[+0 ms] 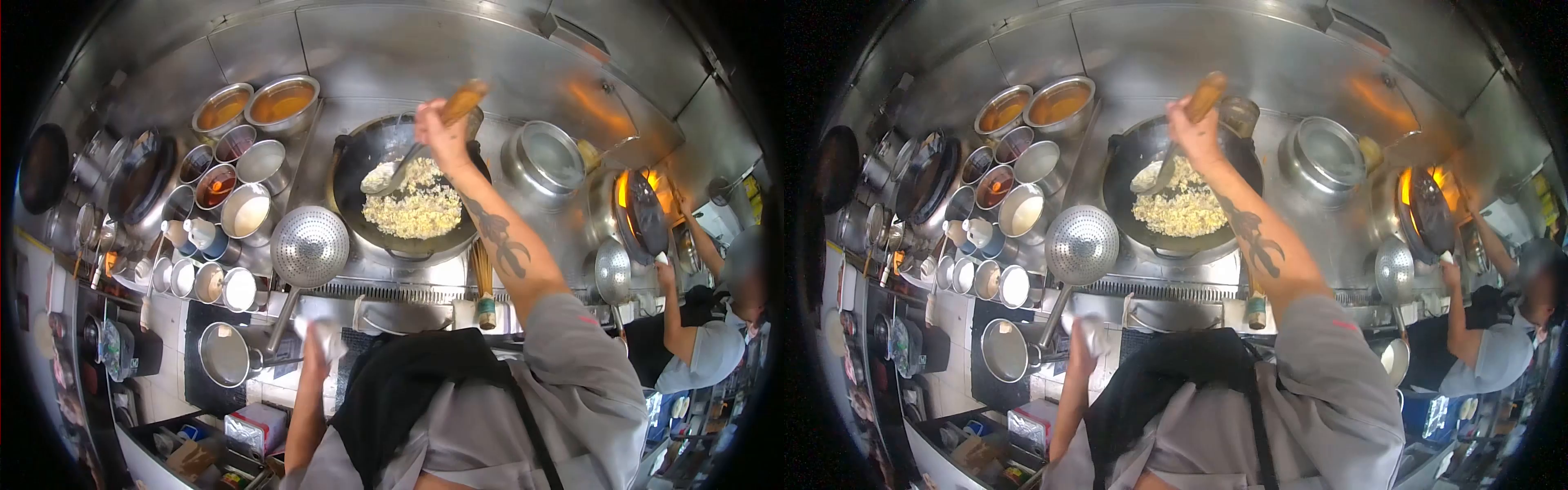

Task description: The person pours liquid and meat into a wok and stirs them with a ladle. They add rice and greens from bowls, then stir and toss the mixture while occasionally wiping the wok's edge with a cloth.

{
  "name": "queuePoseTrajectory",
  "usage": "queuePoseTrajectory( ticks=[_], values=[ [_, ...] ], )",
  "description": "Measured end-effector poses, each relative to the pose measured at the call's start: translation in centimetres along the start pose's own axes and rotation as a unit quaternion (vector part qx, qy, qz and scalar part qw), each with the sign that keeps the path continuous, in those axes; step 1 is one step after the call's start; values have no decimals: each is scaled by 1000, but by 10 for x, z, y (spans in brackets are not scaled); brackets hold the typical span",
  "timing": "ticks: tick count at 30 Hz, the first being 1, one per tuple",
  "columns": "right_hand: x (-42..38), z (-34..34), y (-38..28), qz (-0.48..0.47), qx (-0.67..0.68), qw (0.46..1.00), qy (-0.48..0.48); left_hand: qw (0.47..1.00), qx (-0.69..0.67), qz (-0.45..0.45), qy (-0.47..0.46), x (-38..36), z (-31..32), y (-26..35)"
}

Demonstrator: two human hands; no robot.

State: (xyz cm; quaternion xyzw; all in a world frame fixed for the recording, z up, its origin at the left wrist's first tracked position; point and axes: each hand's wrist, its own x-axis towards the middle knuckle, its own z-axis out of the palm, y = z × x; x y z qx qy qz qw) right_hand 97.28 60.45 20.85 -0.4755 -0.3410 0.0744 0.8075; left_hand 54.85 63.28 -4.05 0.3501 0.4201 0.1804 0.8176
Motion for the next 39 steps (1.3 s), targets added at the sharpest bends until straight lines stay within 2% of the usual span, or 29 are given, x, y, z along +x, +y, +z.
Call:
queuePoseTrajectory(
  ticks=[1, 2, 3, 4, 5, 6, 7, 9, 11, 14, 17, 21, 24, 25, 26, 27, 29, 31, 33, 34, 35, 36, 37, 38, 39],
  values=[
    [-6, 5, 11, 44, -28, 999, -7, 999, -20, -19, -32, 23, 23, -1],
    [-4, 9, 7, 64, -73, 994, -44, 995, -5, -76, -71, 20, 70, 23],
    [1, 13, -2, 82, -119, 986, -82, 991, 1, -108, -73, 28, 105, 31],
    [-1, 18, -18, 78, -149, 983, -74, 984, -2, -98, -148, 43, 127, 30],
    [-7, 24, -37, 75, -180, 979, -66, 979, -8, -173, -107, 53, 156, 33],
    [-9, 26, -47, 70, -213, 973, -59, 975, -17, -180, -127, 55, 183, 37],
    [-7, 20, -41, 72, -214, 972, -64, 975, -17, -197, -102, 47, 212, 47],
    [-14, -4, -19, 84, -217, 971, -63, 969, -53, -211, -121, 75, 228, 17],
    [-9, -16, -25, 95, -172, 979, -60, 970, -57, -217, -98, 79, 242, 7],
    [-3, -29, -61, 69, -164, 984, -17, 971, -64, -213, -86, 83, 248, 11],
    [-19, -54, -59, 96, -201, 975, 17, 969, -85, -210, -99, 97, 240, 4],
    [-12, -71, -60, 68, -203, 975, -63, 972, -81, -210, -63, 97, 243, 14],
    [-31, -55, -77, 66, -127, 989, 43, 964, -63, -234, -108, 128, 233, 2],
    [-41, -53, -74, 63, -102, 990, 75, 966, -55, -245, -64, 115, 241, 16],
    [-41, -46, -56, 87, -143, 979, 117, 967, -83, -219, -97, 118, 235, 7],
    [-35, -52, -51, 101, -176, 973, 109, 967, -108, -192, -132, 118, 227, -3],
    [-8, -62, -48, 113, -241, 960, 84, 967, -116, -203, -105, 54, 225, 20],
    [10, -51, -90, -5, -94, 987, 127, 962, -102, -231, -107, -2, 210, 38],
    [24, -48, -127, 14, -73, 986, 152, 964, -84, -236, -88, -25, 210, 55],
    [31, -50, -123, 0, -43, 989, 142, 965, -78, -237, -78, -31, 207, 57],
    [27, -48, -106, 10, -75, 987, 142, 962, -101, -244, -71, -14, 214, 64],
    [19, -47, -74, 17, -107, 984, 142, 961, -104, -231, -108, 12, 215, 62],
    [10, -42, -46, 26, -139, 980, 143, 959, -105, -220, -143, 38, 209, 45],
    [2, -33, -31, 31, -48, 986, 154, 969, -92, -175, -149, 60, 194, 16],
    [5, -28, -28, 24, -71, 984, 159, 965, -120, -198, -123, 56, 180, -3]
  ],
)
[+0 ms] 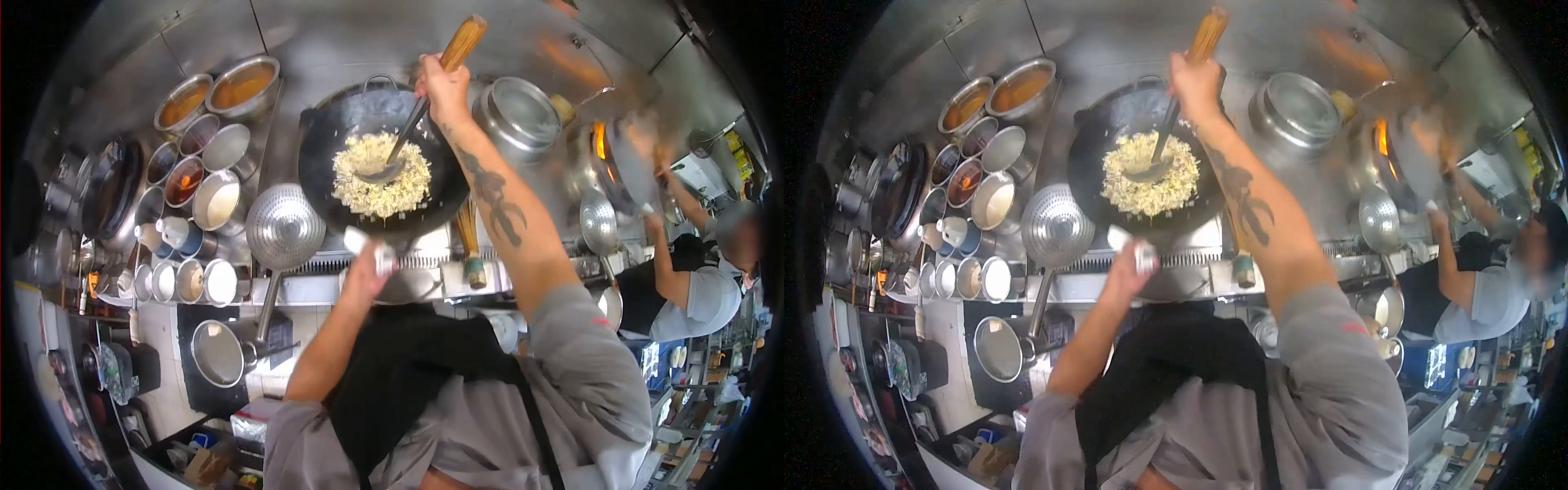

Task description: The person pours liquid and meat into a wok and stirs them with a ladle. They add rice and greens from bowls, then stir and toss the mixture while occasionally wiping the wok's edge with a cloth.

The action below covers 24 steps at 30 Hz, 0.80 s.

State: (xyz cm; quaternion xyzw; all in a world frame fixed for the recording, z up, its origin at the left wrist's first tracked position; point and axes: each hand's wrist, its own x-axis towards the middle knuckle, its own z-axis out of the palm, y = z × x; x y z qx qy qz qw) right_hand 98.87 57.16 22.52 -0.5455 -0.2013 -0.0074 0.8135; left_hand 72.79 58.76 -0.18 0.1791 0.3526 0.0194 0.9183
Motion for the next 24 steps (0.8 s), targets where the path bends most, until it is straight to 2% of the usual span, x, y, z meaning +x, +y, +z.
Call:
queuePoseTrajectory(
  ticks=[1, 2, 4, 6, 8, 11, 12, 14, 16, 17, 18, 19, 20, 22, 23, 24],
  values=[
    [3, 7, -12, -17, -3, 999, -38, 999, 22, -19, 39, -5, -18, -19],
    [7, 14, -33, -33, -8, 997, -74, 997, 72, -29, 9, -11, -43, -39],
    [17, 29, -82, -42, -13, 997, -65, 997, 58, -58, -2, -70, -8, -30],
    [13, 37, -100, -51, -22, 996, -74, 999, -16, -30, -7, -35, -13, -12],
    [27, 32, -76, -37, 20, 992, -116, 998, -44, -6, -37, -15, -4, 7],
    [11, 40, -106, 25, -35, 997, -69, 999, -16, -21, 29, -49, 60, 16],
    [17, 39, -103, 10, -37, 997, -66, 999, 20, -28, 38, -69, 69, 15],
    [15, 22, -73, 0, -48, 997, -58, 998, -12, -42, 39, -75, 77, 23],
    [-1, 6, 2, -1, -60, 997, -45, 999, -8, -50, -15, -31, 49, 31],
    [-4, 4, -2, -9, -46, 998, -35, 1000, -20, -4, 0, -18, 26, 14],
    [-1, 2, -9, -23, -34, 999, -29, 999, 10, -10, 37, -19, 10, 0],
    [0, 1, -17, -34, -22, 999, -22, 997, 53, -47, 35, -16, -19, -16],
    [3, 1, -47, -49, -7, 998, -48, 994, 95, -39, 27, -26, -35, -33],
    [16, 1, -101, -105, -19, 993, -55, 994, 81, -35, 65, -59, -10, -22],
    [16, 5, -128, -111, 12, 993, -36, 997, 42, -35, 53, -43, -10, -11],
    [20, 0, -141, -126, 52, 989, -62, 998, 1, -38, 43, -25, -6, 4]
  ],
)
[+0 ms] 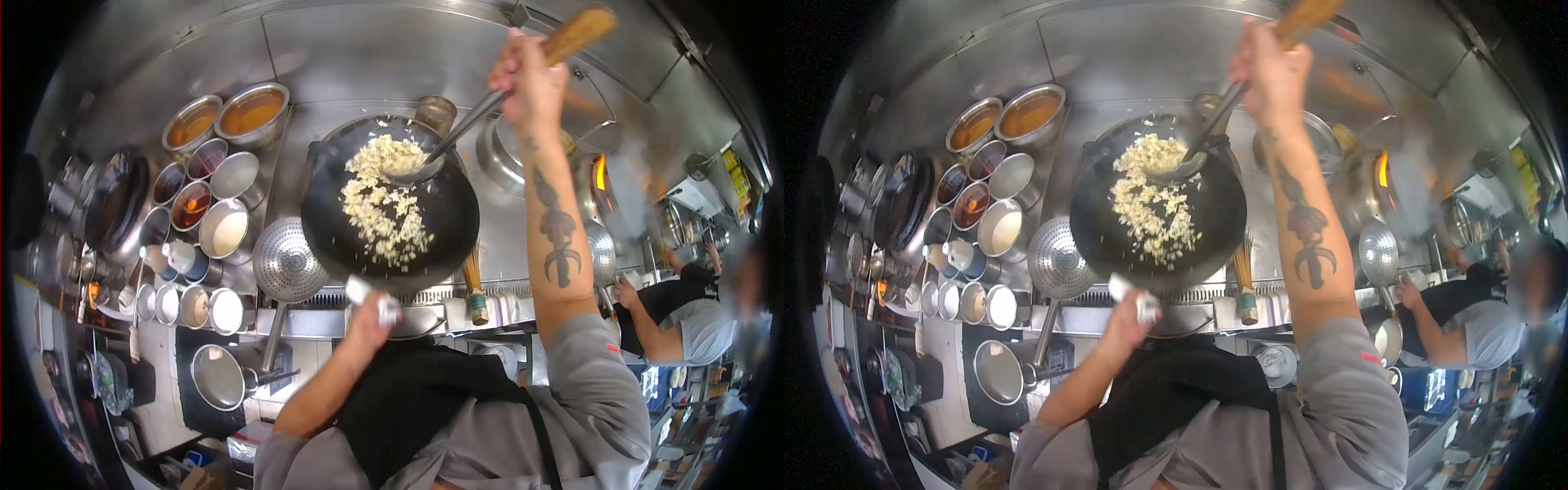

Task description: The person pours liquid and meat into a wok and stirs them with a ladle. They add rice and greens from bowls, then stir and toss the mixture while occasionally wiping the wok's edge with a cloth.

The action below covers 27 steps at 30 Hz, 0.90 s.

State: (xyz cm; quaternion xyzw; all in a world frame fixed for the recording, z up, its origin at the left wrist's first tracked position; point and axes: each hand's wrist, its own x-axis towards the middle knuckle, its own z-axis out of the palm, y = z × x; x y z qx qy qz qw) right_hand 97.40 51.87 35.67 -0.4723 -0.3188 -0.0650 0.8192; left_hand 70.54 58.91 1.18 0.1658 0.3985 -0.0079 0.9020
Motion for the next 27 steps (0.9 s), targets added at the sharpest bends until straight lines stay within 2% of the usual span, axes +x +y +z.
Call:
queuePoseTrajectory(
  ticks=[3, 4, 6, 8, 9, 11, 14, 16, 17, 18, 20, 21, 24, 25, 27],
  values=[
    [-11, -2, 6, -9, -11, 1000, 17, 996, 71, 44, -30, 58, 22, 40],
    [-20, -7, 36, -10, -37, 999, 28, 995, 74, 55, -36, 79, 22, 44],
    [-40, -22, 128, 11, -99, 995, -16, 994, 103, 40, -8, 98, 26, 47],
    [-47, -25, 170, 136, -140, 981, 11, 995, 89, 46, -2, 74, 33, 44],
    [-37, -25, 173, 104, -100, 989, 32, 995, 83, 55, -3, 63, 39, 48],
    [-33, -13, 138, 56, -20, 995, 79, 991, 109, 77, 6, 51, 19, 51],
    [-38, -13, 131, 46, 3, 999, 17, 989, 125, 75, 26, 31, -44, 55],
    [-46, -20, 189, 109, -106, 987, -41, 968, 194, 162, -5, 8, -76, 61],
    [-34, -16, 188, 145, -113, 983, -8, 927, 282, 242, 53, 11, -99, 60],
    [-21, -12, 183, 125, -140, 982, -1, 868, 361, 322, 111, 19, -117, 60],
    [-7, -6, 165, 94, -194, 976, 15, 755, 496, 398, 160, 4, -139, 61],
    [-10, -3, 152, 67, -145, 987, 17, 688, 555, 431, 182, 2, -144, 62],
    [-27, -19, 210, 44, -94, 995, -4, 606, 697, 287, 253, -11, -138, 55],
    [-30, -12, 214, 101, -105, 989, -6, 565, 733, 281, 254, -10, -134, 54],
    [-13, 4, 191, 103, -157, 982, -8, 535, 751, 279, 268, -6, -129, 54]
  ],
)
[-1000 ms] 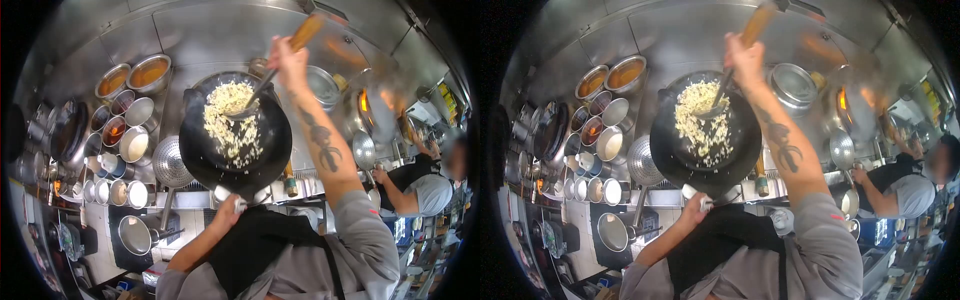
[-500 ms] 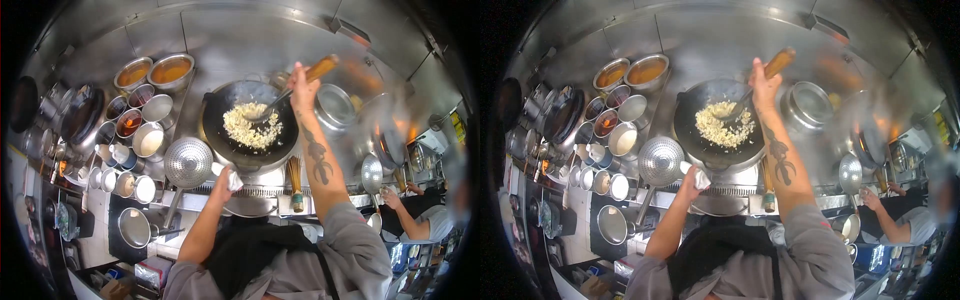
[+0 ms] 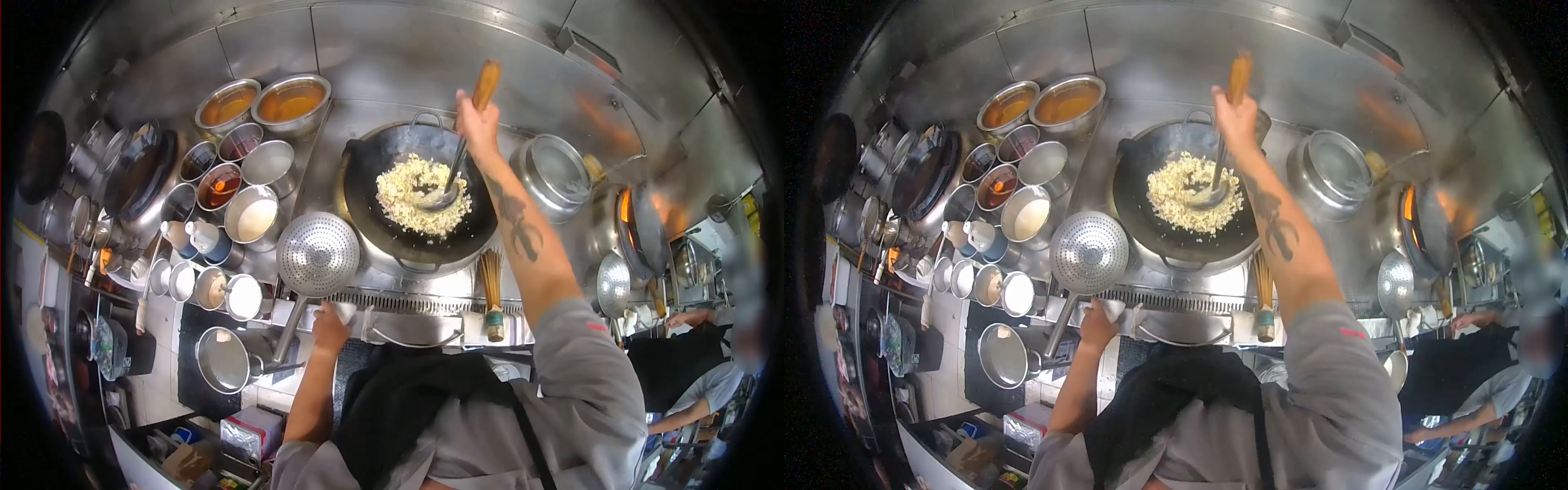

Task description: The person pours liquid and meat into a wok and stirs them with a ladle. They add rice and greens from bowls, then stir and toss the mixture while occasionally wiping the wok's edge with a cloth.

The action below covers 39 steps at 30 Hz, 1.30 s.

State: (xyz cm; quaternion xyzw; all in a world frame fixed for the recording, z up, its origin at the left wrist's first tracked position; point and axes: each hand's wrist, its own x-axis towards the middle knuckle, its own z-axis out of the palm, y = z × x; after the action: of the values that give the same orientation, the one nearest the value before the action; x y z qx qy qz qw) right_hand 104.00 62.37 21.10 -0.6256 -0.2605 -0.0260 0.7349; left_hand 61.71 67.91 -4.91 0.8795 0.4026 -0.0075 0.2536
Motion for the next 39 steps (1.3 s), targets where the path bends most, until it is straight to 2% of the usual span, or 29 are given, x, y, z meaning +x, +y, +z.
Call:
queuePoseTrajectory(
  ticks=[1, 2, 5, 6, 8, 10, 13, 14, 17, 18, 21, 24, 25, 28, 29, 31, 32, 33, 36, 39],
  values=[
    [1, 2, -8, 7, -27, 1000, 5, 1000, 23, 1, -1, -2, 1, -2],
    [6, -1, -1, -45, -15, 999, 20, 999, 45, 2, 20, 1, 6, -4],
    [-26, -2, 5, -67, 66, 995, 35, 996, 82, -24, -26, 0, 8, -2],
    [-22, -3, 40, -85, 51, 995, 2, 996, 87, -14, -23, 2, 6, -2],
    [-9, 1, 25, -39, 15, 999, 27, 995, 94, 2, -18, -1, 3, -2],
    [-9, 7, 1, -6, 9, 998, 59, 993, 106, 4, -50, -1, -9, 0],
    [-28, 15, -17, -51, 136, 987, 66, 994, 98, 17, -47, 1, -11, 1],
    [-28, 18, 4, -52, 127, 990, 33, 994, 96, 25, -42, -3, -12, -1],
    [-18, 30, 10, 0, -4, 1000, -26, 996, 79, 9, -45, -5, -24, 6],
    [-13, 32, 9, -44, -37, 998, -26, 997, 67, -2, -39, -11, -30, 9],
    [-40, 28, -15, -64, 86, 994, -30, 998, 50, 2, 30, -29, -53, 29],
    [-51, 25, -11, 50, 114, 990, -71, 976, -16, 106, 191, -54, -67, 48],
    [-46, 27, -17, 78, 113, 987, -89, 969, -38, 119, 211, -60, -72, 58],
    [-54, 8, -56, 27, 75, 993, -89, 944, -109, 163, 265, -92, -77, 84],
    [-62, 1, -63, 24, 74, 994, -79, 948, -126, 151, 249, -99, -74, 88],
    [-65, -5, -14, 60, 72, 993, -75, 954, -161, 136, 213, -111, -66, 96],
    [-55, -9, -4, 44, 63, 993, -85, 952, -150, 148, 221, -114, -64, 100],
    [-48, -15, 0, 28, 54, 993, -97, 953, -152, 152, 214, -119, -61, 103],
    [-59, -36, -48, 21, 86, 992, -91, 952, -163, 159, 206, -126, -57, 108],
    [-63, -56, -5, -22, 5, 999, -29, 950, -187, 154, 198, -137, -37, 108]
  ],
)
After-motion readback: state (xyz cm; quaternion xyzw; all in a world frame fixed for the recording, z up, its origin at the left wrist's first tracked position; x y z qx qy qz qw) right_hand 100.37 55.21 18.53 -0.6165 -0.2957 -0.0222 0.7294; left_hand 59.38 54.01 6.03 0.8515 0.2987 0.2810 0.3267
